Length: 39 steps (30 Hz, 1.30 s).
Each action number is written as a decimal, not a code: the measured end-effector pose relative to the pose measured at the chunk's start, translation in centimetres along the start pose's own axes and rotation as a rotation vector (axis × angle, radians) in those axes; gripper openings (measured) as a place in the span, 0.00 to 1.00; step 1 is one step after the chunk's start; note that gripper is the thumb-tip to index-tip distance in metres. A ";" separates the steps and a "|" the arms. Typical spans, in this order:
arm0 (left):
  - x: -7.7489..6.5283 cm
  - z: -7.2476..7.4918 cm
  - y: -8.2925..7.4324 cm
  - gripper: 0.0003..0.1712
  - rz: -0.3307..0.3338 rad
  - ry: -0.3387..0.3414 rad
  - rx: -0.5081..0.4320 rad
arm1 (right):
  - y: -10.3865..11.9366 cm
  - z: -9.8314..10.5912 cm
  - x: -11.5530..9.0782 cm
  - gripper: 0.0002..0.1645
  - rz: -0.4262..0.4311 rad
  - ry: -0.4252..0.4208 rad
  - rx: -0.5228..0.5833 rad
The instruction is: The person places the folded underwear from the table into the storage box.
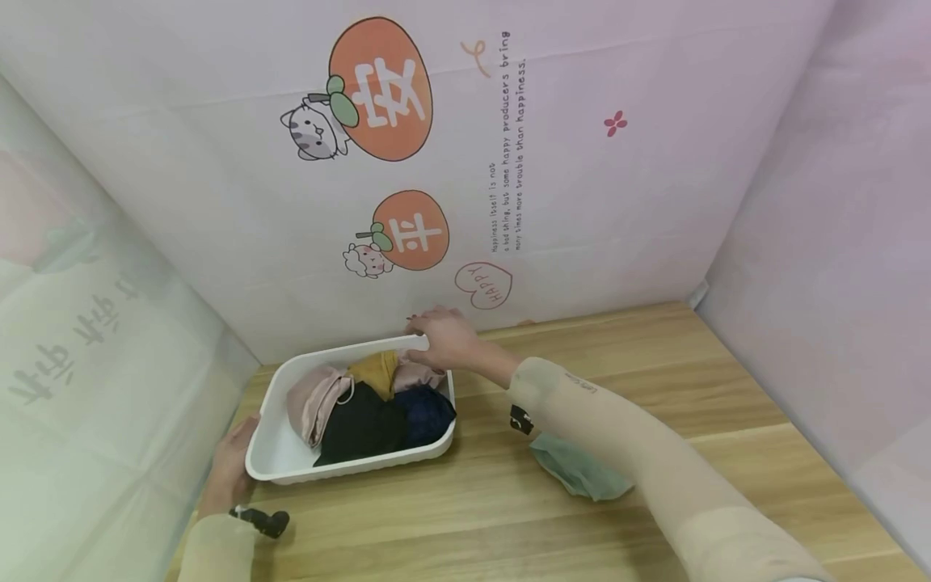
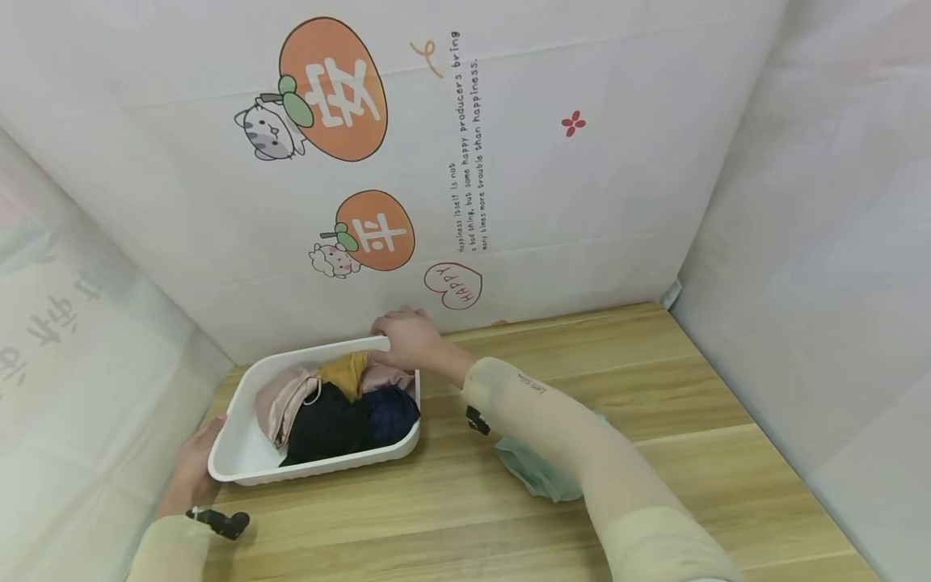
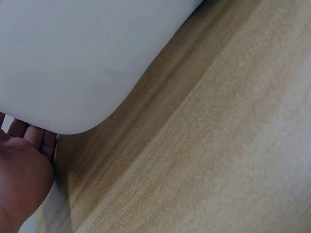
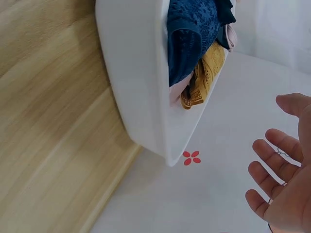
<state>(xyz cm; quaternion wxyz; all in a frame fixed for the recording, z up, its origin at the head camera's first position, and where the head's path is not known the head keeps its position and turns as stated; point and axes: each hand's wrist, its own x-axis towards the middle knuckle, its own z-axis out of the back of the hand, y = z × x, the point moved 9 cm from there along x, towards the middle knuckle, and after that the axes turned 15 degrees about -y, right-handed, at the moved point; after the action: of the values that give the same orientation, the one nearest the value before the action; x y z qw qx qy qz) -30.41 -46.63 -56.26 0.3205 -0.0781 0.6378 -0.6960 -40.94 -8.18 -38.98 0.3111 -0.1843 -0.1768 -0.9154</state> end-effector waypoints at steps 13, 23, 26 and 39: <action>-0.2 -0.1 0.0 0.49 -0.025 0.013 0.007 | -2.2 1.8 -1.8 0.26 -0.010 -0.061 0.017; -0.1 0.2 0.4 0.47 0.000 -0.011 0.006 | -4.5 2.6 -3.5 0.25 -0.047 -0.073 0.078; 0.1 0.2 0.6 0.48 -0.010 -0.011 0.026 | -5.0 3.0 -4.1 0.25 -0.056 -0.073 0.070; -0.3 0.2 0.2 0.49 -0.028 -0.037 0.071 | -7.4 4.3 -6.3 0.25 -0.073 -0.105 0.045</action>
<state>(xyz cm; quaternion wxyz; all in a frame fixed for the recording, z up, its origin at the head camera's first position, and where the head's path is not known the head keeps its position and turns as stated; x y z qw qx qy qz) -30.00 -46.68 -56.27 0.3253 -0.0883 0.6055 -0.7209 -40.02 2.44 -39.58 0.2718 -0.2183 -0.2198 -0.9111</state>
